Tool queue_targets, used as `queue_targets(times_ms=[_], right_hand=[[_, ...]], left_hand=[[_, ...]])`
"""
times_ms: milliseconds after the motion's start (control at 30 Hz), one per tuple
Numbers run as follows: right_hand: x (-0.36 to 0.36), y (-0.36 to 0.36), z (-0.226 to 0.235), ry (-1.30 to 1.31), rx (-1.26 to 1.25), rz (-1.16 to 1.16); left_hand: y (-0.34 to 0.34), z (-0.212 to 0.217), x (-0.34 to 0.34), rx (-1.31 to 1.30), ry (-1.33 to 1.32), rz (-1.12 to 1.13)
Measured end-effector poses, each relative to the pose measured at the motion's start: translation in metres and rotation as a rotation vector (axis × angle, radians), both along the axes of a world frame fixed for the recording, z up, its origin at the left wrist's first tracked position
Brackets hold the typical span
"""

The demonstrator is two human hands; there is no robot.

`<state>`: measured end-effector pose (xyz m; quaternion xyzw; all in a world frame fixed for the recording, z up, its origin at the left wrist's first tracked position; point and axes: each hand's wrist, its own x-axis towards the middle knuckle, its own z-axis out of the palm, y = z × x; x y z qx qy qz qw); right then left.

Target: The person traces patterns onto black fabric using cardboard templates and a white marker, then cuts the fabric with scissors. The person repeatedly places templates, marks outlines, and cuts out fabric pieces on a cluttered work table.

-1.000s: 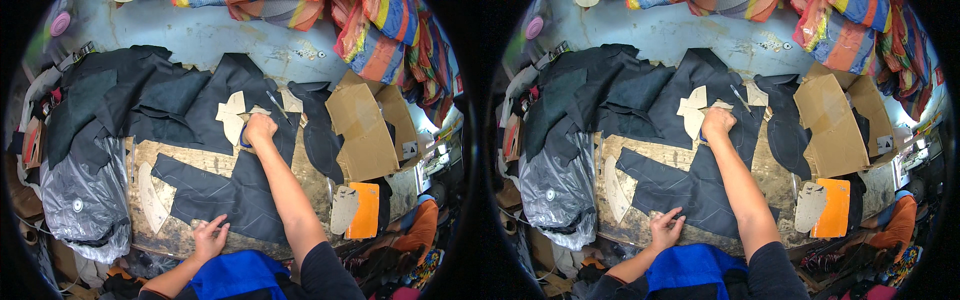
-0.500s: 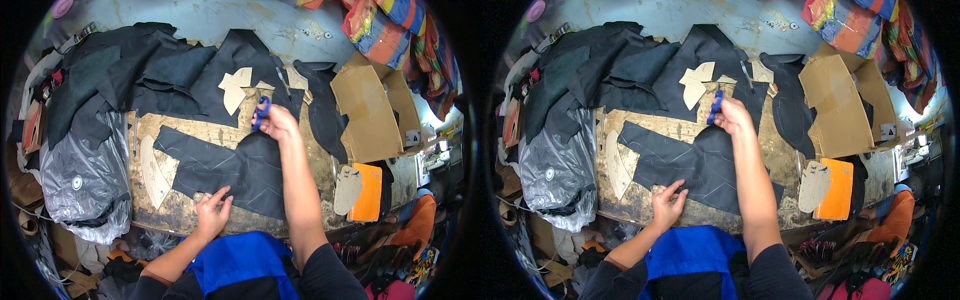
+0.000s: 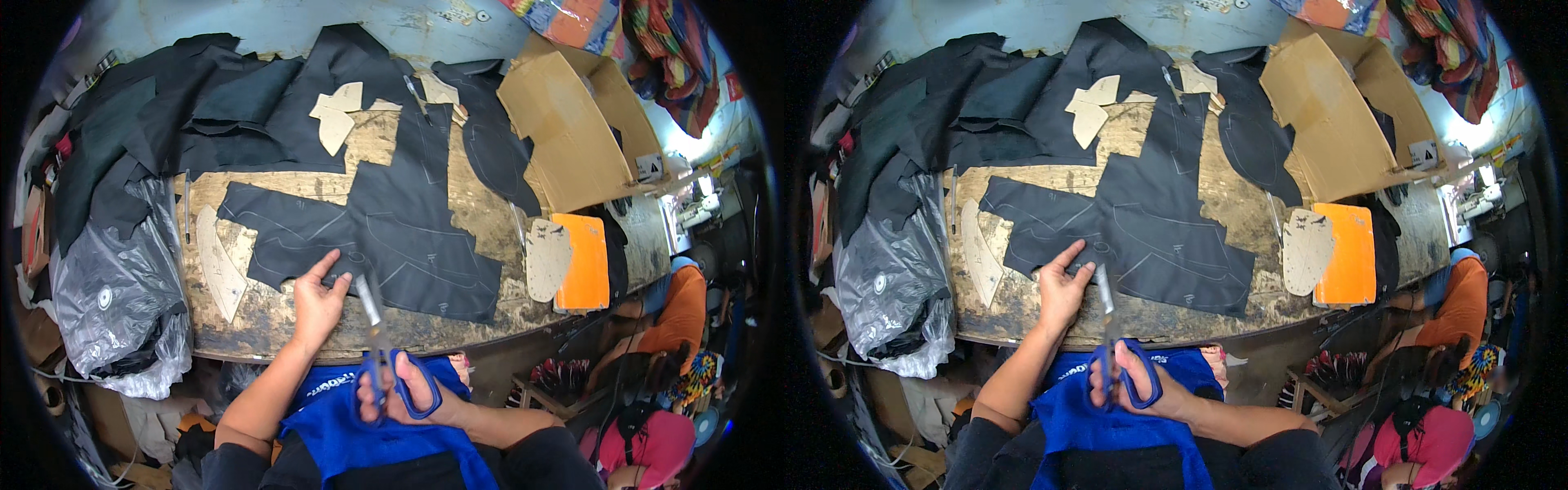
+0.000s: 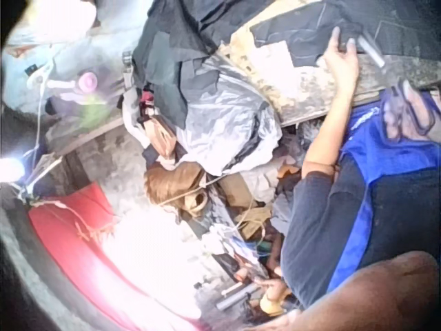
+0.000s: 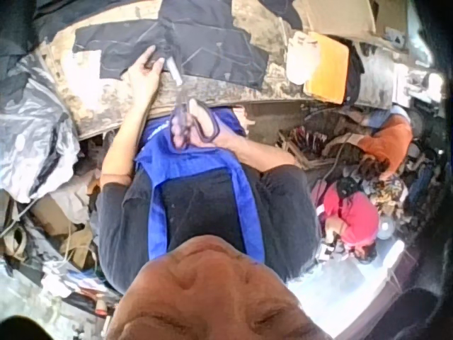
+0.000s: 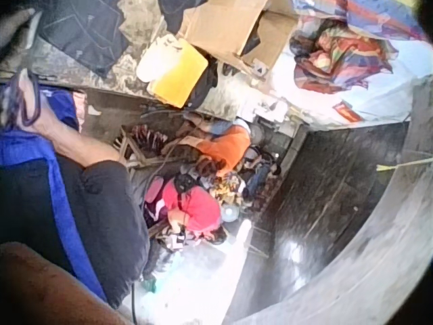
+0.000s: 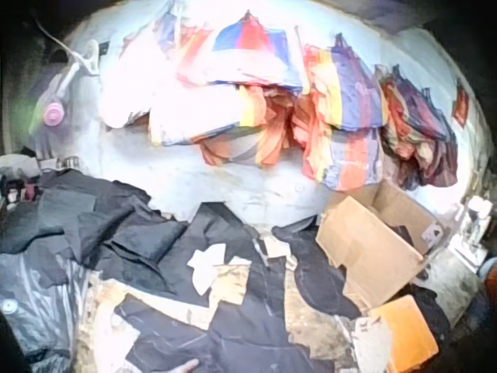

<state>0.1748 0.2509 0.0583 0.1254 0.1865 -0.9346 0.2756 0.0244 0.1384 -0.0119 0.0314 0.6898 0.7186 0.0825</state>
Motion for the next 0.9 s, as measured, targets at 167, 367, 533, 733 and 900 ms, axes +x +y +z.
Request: queue_targets(times_ms=[167, 367, 533, 733, 900], right_hand=[[0.013, -0.026, -0.009, -0.14, -0.09, 0.16], [-0.018, -0.036, -0.015, -0.121, 0.266, -0.006], [-0.024, -0.043, -0.015, -0.276, 0.372, -0.1], [-0.025, -0.037, -0.015, -0.356, 0.327, -0.15], [-0.028, -0.027, -0.013, -0.221, 0.471, -0.067]], left_hand=[[0.001, 0.01, -0.001, 0.136, -0.126, -0.038], [-0.006, 0.024, 0.009, 0.189, -0.298, -0.063], [-0.001, 0.019, 0.022, 0.202, -0.283, -0.027], [0.001, 0.011, 0.025, 0.19, -0.301, 0.024], [-0.001, 0.015, 0.025, 0.31, -0.355, 0.014]])
